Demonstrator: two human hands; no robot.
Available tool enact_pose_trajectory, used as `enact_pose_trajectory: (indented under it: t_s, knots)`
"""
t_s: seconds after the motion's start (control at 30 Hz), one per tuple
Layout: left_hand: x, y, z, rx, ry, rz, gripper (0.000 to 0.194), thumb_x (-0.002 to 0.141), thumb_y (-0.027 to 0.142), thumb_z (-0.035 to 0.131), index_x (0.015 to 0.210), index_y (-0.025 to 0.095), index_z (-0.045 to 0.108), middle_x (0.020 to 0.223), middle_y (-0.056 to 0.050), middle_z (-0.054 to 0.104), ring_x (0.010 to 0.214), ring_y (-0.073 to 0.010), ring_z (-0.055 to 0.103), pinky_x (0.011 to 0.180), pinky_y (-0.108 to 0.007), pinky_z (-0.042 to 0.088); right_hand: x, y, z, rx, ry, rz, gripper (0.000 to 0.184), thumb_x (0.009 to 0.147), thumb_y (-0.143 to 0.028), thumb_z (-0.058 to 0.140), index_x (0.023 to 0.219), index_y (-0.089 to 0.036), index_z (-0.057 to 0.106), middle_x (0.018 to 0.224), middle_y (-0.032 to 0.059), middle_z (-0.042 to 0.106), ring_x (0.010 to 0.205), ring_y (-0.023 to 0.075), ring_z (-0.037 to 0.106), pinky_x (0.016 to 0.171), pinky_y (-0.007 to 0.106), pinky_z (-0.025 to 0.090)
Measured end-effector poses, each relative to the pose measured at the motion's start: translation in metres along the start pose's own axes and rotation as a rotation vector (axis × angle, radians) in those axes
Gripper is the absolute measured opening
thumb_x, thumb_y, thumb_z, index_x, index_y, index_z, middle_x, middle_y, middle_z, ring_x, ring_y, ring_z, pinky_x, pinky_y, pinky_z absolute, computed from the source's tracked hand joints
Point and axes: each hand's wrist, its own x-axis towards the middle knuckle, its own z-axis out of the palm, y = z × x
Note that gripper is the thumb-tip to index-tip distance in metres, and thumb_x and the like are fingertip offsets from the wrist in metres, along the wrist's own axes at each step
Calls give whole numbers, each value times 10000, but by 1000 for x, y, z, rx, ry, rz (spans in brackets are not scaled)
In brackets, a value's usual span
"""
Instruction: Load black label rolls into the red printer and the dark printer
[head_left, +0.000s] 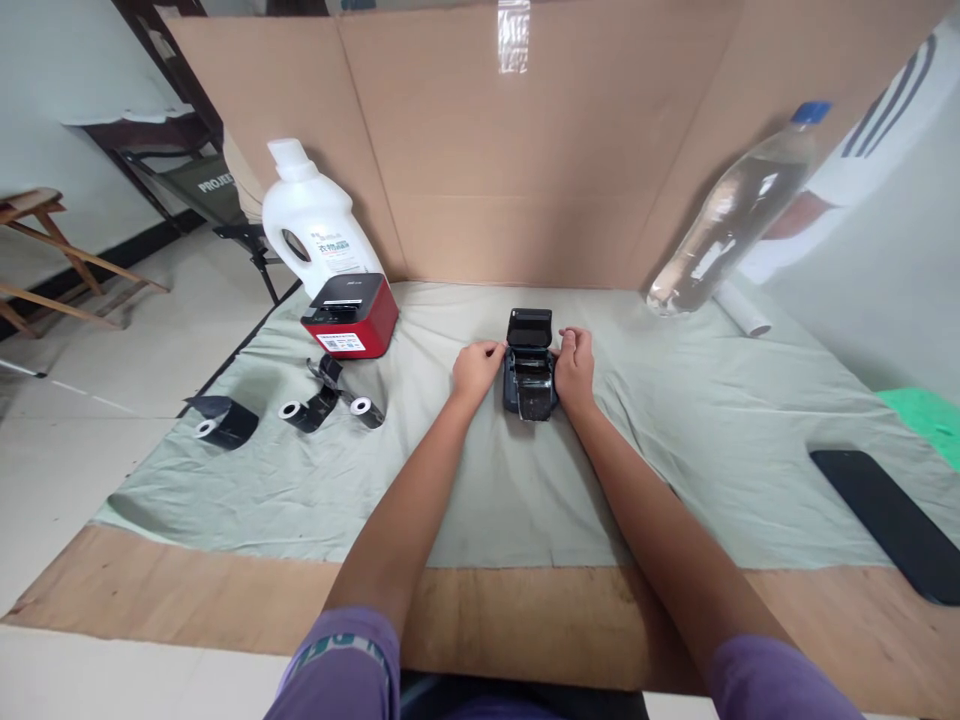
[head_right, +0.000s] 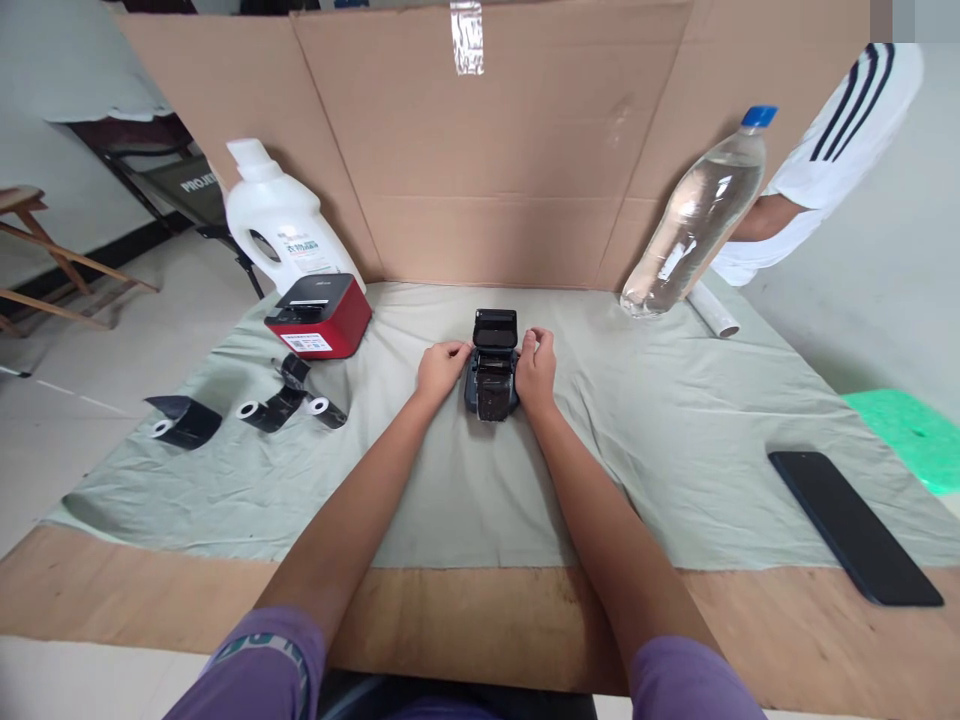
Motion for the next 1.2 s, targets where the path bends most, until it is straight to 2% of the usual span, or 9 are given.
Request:
enact_pose_trajectory:
  t_s: [0.33,0.47,0.57,0.73,0.87,1.03,1.2]
  knots:
    - [-1,-3,4,-22,9,-7,398,979,524,486,955,269,791,991,-27,776,901,-207,666,698,-257,411,3,3,0,-59,-6,-30,416,977,-576,379,1100,-209,532,1156,123,674,803,208,683,847,387,504]
    - [0,-4,3,-36,7,3,367,972,505,505,953,277,792,1012,-21,779,933,-217,674,738,-270,440,3,2,0,-36,16,-16,450,965,-549,404,1220,-186,481,1238,161,640,798,196,688,855,380,516]
    - [1,-5,3,-62,11,8,352,963,499,519,940,275,790,1004,-20,778,941,-218,677,752,-278,444,3,2,1,12,6,23,443,961,-524,414,1250,-189,446,1245,157,624,758,178,688,820,364,532]
    - [3,-8,5,-105,21,-13,327,942,491,550,925,261,781,997,-18,774,914,-208,672,752,-280,447,8,5,1,91,19,101,320,948,-484,423,1112,-212,467,1148,98,620,700,146,659,698,316,544]
    - [2,-11,7,-157,24,12,308,933,465,561,903,241,772,964,-16,771,890,-195,666,733,-273,443,11,7,0,179,36,153,247,924,-470,440,988,-233,467,994,28,605,652,124,623,577,261,506]
    - [3,-17,9,-241,37,33,280,925,422,576,903,218,766,946,-21,777,840,-178,664,741,-264,460,11,4,-3,126,-30,114,208,835,-412,494,892,-214,522,788,-2,590,634,135,561,584,261,461]
    - [6,-23,13,-307,40,89,214,904,355,614,956,206,758,976,-27,779,853,-167,672,784,-255,490,9,0,-4,71,-69,51,219,750,-414,568,808,-203,571,684,-34,518,622,134,475,615,269,409]
